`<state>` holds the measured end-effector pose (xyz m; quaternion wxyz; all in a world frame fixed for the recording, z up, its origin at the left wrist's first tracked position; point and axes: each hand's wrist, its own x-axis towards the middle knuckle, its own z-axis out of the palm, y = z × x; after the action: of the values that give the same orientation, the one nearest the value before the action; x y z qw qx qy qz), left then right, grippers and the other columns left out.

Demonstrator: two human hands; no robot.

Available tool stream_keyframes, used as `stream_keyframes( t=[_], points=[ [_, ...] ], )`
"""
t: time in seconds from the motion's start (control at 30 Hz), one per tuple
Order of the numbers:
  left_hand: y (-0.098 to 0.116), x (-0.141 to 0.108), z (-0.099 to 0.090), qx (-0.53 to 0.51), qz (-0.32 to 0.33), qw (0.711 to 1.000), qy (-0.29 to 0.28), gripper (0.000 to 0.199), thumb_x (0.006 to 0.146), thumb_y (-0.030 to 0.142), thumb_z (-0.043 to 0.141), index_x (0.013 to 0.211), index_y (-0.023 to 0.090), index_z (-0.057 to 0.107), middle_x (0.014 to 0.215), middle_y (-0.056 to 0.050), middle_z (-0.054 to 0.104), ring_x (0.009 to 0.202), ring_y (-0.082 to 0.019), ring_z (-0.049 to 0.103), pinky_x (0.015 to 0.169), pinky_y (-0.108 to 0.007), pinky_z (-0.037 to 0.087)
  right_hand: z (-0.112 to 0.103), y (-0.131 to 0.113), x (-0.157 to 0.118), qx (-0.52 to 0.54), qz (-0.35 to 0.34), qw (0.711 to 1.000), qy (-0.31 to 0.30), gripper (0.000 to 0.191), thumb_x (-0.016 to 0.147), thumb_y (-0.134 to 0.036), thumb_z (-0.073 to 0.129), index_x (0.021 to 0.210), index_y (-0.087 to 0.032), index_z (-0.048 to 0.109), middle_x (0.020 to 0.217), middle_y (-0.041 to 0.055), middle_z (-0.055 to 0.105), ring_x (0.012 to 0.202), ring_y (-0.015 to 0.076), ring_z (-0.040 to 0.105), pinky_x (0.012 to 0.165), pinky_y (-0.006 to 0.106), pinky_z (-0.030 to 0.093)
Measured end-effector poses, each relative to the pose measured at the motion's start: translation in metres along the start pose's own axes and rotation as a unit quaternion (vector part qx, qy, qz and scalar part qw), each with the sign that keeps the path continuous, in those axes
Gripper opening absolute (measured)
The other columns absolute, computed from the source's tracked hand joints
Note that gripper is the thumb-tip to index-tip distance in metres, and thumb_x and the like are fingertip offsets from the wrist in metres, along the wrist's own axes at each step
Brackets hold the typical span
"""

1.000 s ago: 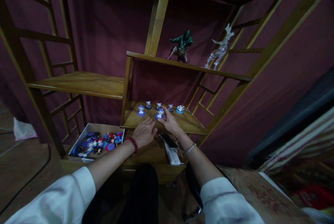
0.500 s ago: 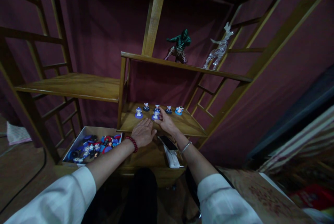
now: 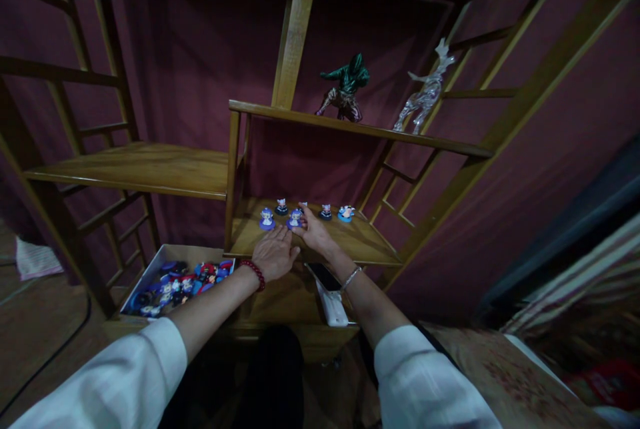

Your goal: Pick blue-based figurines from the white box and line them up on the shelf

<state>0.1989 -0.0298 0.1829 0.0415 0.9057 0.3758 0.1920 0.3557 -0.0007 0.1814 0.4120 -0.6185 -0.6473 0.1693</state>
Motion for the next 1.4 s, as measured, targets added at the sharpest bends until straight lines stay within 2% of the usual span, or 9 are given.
stream_keyframes(
  t=[0.4, 0.53, 0.73, 1.07, 1.4],
  points=[
    [0.002, 0.004, 0.009, 0.032, -0.008, 0.999, 0.031, 0.052, 0.087, 0.035, 0.026, 0.125, 0.002, 0.04, 0.13, -0.016, 0.044, 0.124, -0.023, 0.034, 0.103, -0.036, 0.024, 0.002, 0.006, 0.008, -0.029, -0.002, 1.0, -0.002, 0.072, 0.067, -0.012, 0.061, 0.132, -0.022, 0.032, 0.104, 0.0067, 0.057, 0.093, 0.0167, 0.055, 0.086, 0.033, 0.044],
    [0.005, 0.003, 0.008, 0.045, -0.028, 0.998, 0.041, 0.051, 0.088, 0.035, 0.024, 0.123, 0.004, 0.043, 0.129, -0.016, 0.045, 0.122, -0.024, 0.036, 0.1, -0.038, 0.027, 0.002, 0.007, 0.01, -0.037, -0.011, 0.999, -0.005, 0.072, 0.066, -0.013, 0.061, 0.132, -0.022, 0.032, 0.103, 0.0065, 0.056, 0.092, 0.0162, 0.055, 0.087, 0.033, 0.043],
    [0.007, 0.003, 0.005, 0.06, -0.018, 0.996, 0.063, 0.051, 0.088, 0.035, 0.024, 0.12, 0.003, 0.046, 0.126, -0.017, 0.047, 0.117, -0.026, 0.037, 0.094, -0.039, 0.031, 0.003, 0.009, 0.011, -0.034, -0.024, 0.999, -0.005, 0.072, 0.066, -0.014, 0.061, 0.131, -0.025, 0.033, 0.102, 0.0047, 0.057, 0.093, 0.016, 0.055, 0.087, 0.033, 0.043],
    [0.008, 0.002, 0.004, 0.054, -0.032, 0.996, 0.058, 0.05, 0.087, 0.036, 0.027, 0.121, 0.004, 0.044, 0.13, -0.016, 0.043, 0.116, -0.026, 0.035, 0.094, -0.039, 0.03, 0.006, 0.017, 0.015, -0.018, -0.04, 0.999, -0.018, 0.074, 0.066, -0.015, 0.063, 0.132, -0.024, 0.031, 0.104, 0.0059, 0.058, 0.096, 0.0168, 0.056, 0.088, 0.034, 0.044],
    [0.008, 0.002, 0.005, 0.05, -0.028, 0.996, 0.066, 0.047, 0.087, 0.035, 0.027, 0.118, 0.005, 0.045, 0.127, -0.017, 0.045, 0.118, -0.026, 0.033, 0.095, -0.041, 0.03, 0.004, 0.017, 0.013, 0.007, -0.041, 0.998, -0.038, 0.072, 0.066, -0.016, 0.063, 0.131, -0.023, 0.032, 0.111, 0.0079, 0.057, 0.101, 0.018, 0.055, 0.092, 0.037, 0.042]
  ],
)
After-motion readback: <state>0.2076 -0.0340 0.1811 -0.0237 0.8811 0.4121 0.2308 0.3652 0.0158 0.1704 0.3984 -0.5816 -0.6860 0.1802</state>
